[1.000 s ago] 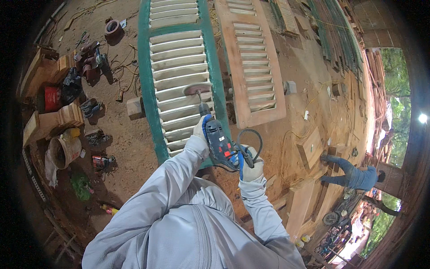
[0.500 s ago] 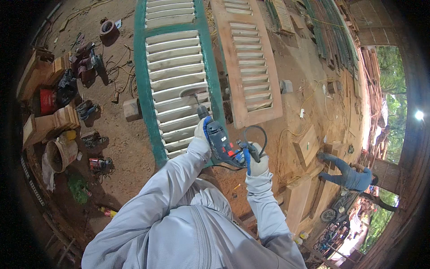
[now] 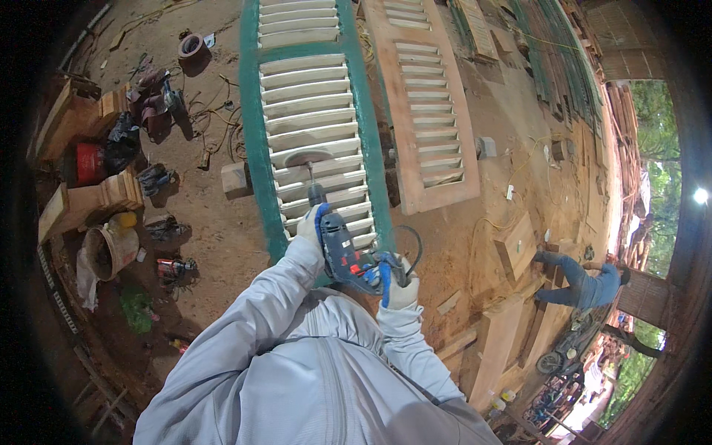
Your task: The person uses a handheld electric sander to smooth the surface of a green wooden shutter with horizontal slats. They move the sander back and forth along the slats and frame, working methodically across the piece.
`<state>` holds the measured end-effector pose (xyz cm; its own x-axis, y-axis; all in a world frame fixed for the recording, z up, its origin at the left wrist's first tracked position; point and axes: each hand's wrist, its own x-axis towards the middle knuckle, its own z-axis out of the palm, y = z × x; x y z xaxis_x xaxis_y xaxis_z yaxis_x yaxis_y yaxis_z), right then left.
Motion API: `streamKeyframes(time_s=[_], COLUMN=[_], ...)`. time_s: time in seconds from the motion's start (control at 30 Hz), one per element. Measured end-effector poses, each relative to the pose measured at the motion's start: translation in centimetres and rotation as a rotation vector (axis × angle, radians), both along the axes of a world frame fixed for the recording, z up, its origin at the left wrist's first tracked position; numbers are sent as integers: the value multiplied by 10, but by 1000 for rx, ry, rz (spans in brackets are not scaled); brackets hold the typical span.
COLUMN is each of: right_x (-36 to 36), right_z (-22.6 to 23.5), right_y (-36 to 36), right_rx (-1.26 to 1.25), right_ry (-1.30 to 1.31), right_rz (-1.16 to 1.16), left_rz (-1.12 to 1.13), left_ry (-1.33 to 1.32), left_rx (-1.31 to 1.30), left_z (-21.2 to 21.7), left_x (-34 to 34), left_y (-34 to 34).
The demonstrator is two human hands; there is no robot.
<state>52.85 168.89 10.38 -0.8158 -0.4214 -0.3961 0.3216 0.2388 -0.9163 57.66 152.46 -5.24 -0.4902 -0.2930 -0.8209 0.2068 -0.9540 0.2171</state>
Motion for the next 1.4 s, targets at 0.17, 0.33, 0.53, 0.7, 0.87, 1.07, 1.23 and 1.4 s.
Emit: streamKeyframes(time_s=[0.17,0.33,0.53,0.7,0.87,1.07,1.23,1.4], right_x=[44,92,106,71,35,-9,-31,-11], right_z=[-8,-3,-5,-7,-7,14,-9,-15], right_y=[-5,-30,-38,-18,-3,-15,-16,-33], right_rx=[40,-111,-91,-177,-154,-303,-175,-335], right_ry=[-38,-150,-77,-14,19,78,-53,-213], right_rz=[-64,-37,-154,-234,-227,-229,-139,-91], left_rz=[-94,-250,-309,-288,-286,-192,-206,-92], left_ry=[-31,-27,-47,-44,111,121,7,-140], left_rx=[-108,-30,-11,4,8,-60,-17,-106], left_z=[-6,21,32,35,34,37,36,41], left_x=[39,62,61,37,-15,-59,-44,-4], left_y=[-24,-58,-68,-44,-28,-32,-42,-53])
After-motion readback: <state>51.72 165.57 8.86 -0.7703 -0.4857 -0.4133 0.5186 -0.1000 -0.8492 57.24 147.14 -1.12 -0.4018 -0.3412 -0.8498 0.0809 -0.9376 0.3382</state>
